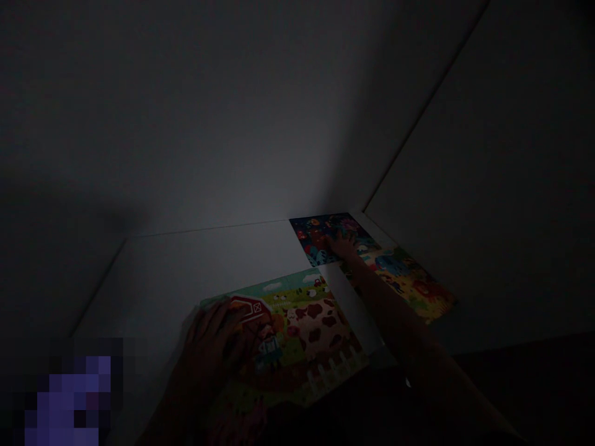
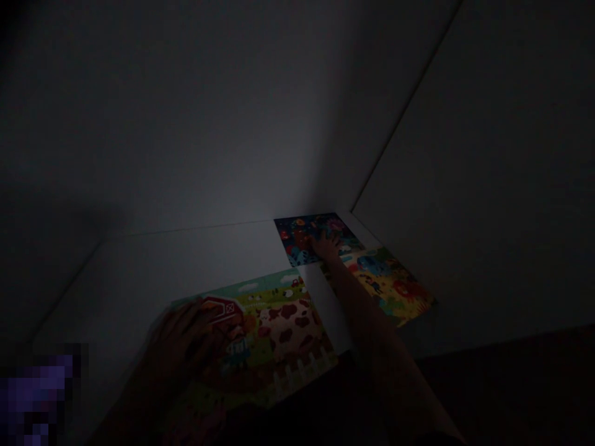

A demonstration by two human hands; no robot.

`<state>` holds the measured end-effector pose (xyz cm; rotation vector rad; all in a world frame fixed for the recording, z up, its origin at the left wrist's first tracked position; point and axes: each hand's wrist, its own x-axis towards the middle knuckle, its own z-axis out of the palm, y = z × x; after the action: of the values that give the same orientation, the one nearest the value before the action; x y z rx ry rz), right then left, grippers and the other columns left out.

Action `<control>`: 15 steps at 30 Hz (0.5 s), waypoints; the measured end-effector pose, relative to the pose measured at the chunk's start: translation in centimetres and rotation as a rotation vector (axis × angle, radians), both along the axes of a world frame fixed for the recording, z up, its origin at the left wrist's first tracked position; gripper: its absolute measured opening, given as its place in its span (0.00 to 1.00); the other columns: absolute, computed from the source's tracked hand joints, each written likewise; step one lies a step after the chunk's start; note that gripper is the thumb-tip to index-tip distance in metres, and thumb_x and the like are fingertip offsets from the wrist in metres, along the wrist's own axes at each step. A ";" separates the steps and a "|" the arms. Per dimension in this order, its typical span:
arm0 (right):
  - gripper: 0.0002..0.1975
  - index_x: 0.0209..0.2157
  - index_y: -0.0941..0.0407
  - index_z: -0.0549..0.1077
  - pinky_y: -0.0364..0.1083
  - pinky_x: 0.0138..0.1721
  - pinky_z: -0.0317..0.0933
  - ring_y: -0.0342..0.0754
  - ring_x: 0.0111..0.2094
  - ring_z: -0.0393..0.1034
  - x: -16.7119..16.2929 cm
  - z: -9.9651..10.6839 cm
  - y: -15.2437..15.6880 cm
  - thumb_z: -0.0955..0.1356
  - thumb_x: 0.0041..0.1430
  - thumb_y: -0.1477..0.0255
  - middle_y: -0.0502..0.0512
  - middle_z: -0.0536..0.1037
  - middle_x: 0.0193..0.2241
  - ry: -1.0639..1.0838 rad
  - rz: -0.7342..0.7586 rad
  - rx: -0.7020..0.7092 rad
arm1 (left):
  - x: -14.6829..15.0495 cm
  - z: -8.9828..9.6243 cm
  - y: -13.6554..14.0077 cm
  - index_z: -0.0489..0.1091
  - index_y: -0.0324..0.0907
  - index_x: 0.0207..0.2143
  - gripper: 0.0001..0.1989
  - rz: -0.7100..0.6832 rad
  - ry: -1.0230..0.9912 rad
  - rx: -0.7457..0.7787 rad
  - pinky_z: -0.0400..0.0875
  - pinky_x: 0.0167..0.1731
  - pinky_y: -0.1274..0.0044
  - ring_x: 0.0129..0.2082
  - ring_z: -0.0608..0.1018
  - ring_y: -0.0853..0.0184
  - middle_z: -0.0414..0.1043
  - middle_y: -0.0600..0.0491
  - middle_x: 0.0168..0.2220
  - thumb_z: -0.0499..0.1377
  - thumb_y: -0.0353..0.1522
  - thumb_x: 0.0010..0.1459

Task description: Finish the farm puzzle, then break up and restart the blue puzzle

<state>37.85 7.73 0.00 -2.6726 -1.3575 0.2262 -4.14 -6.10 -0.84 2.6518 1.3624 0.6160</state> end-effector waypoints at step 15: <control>0.44 0.68 0.62 0.49 0.70 0.58 0.39 0.74 0.66 0.43 -12.6 2.0 -0.5 0.52 0.63 0.44 0.81 0.49 0.66 -0.025 0.132 -0.031 | 0.1 0.1 -0.2 0.71 0.46 0.54 0.19 0.000 -0.024 -0.024 0.66 0.54 0.60 0.58 0.68 0.55 0.66 0.47 0.61 0.50 0.37 0.65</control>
<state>25.21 7.20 1.98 -2.6208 -1.5531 0.2297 -4.04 -6.30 -0.78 2.6172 1.3551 0.6249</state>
